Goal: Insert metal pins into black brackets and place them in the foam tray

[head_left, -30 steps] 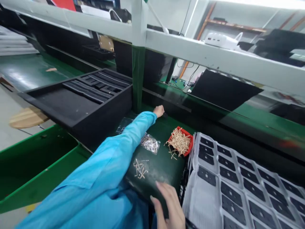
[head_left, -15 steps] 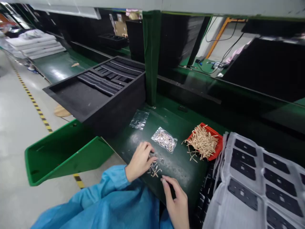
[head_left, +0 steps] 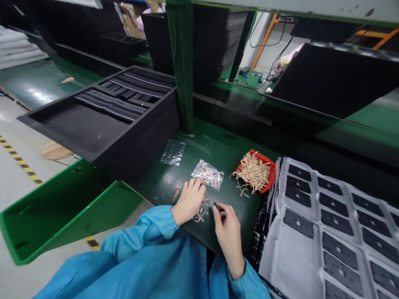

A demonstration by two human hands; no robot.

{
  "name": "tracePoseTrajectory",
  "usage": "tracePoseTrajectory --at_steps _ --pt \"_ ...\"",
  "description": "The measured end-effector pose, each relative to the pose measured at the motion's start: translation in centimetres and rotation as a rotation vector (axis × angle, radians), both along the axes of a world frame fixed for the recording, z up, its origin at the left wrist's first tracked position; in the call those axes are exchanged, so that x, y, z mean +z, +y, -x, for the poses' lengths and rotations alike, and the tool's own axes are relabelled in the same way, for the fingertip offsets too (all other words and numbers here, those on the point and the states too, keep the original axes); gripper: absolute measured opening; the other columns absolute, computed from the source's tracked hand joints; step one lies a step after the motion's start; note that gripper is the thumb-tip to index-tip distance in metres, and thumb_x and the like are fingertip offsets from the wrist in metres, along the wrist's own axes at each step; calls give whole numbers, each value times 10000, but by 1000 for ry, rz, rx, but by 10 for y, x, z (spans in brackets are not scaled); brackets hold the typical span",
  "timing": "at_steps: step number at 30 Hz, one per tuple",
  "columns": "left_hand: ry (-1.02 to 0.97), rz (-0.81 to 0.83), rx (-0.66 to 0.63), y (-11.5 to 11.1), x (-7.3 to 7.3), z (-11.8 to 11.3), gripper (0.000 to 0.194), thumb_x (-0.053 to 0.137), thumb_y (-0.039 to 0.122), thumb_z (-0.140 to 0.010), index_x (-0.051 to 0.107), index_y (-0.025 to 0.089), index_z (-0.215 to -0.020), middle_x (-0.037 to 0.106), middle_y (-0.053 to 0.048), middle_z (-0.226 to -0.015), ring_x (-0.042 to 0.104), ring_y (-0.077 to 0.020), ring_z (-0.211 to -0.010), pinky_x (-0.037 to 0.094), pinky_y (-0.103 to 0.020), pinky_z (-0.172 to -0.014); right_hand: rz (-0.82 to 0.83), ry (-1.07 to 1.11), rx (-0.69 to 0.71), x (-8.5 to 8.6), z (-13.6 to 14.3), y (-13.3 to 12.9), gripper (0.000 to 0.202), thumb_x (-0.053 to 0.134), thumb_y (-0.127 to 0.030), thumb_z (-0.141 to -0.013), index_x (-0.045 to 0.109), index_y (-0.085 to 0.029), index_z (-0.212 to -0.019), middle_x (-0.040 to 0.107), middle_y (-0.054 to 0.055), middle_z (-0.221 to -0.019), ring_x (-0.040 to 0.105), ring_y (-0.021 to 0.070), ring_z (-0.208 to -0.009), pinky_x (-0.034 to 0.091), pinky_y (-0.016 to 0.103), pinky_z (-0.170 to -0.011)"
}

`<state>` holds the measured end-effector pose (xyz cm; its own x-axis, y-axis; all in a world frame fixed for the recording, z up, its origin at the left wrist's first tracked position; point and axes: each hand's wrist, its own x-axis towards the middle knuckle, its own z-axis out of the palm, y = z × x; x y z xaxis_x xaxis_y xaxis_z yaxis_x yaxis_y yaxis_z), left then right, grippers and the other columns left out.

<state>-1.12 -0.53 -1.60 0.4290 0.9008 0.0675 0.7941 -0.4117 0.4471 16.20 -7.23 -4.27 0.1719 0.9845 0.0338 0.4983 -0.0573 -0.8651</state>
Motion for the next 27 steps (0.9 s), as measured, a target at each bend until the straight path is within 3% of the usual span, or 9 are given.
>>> tracePoseTrajectory --at_steps 5,14,27 --pt "-33 -32 -39 0 -5 -1 232 532 -51 -866 569 177 -894 619 -115 -1085 529 -296 -1054 460 -436 -851 22 22 63 2 1 2 338 565 -481 -1002 730 -187 -1022 725 71 -952 663 168 -699 539 297 -670" --pt "-100 -119 -320 17 9 9 229 511 -39 -907 584 178 -922 652 -103 -1120 545 -258 -1114 442 -385 -944 -7 100 167 16 5 8 303 510 -383 -1028 737 -199 -947 724 50 -881 682 175 -791 541 271 -715" --pt "-101 -134 -510 24 21 21 249 481 -35 -917 597 184 -934 675 -104 -1119 538 -258 -1144 430 -373 -954 -66 107 284 34 4 11 182 580 -270 -962 708 -206 -849 706 21 -819 639 147 -715 509 249 -678"
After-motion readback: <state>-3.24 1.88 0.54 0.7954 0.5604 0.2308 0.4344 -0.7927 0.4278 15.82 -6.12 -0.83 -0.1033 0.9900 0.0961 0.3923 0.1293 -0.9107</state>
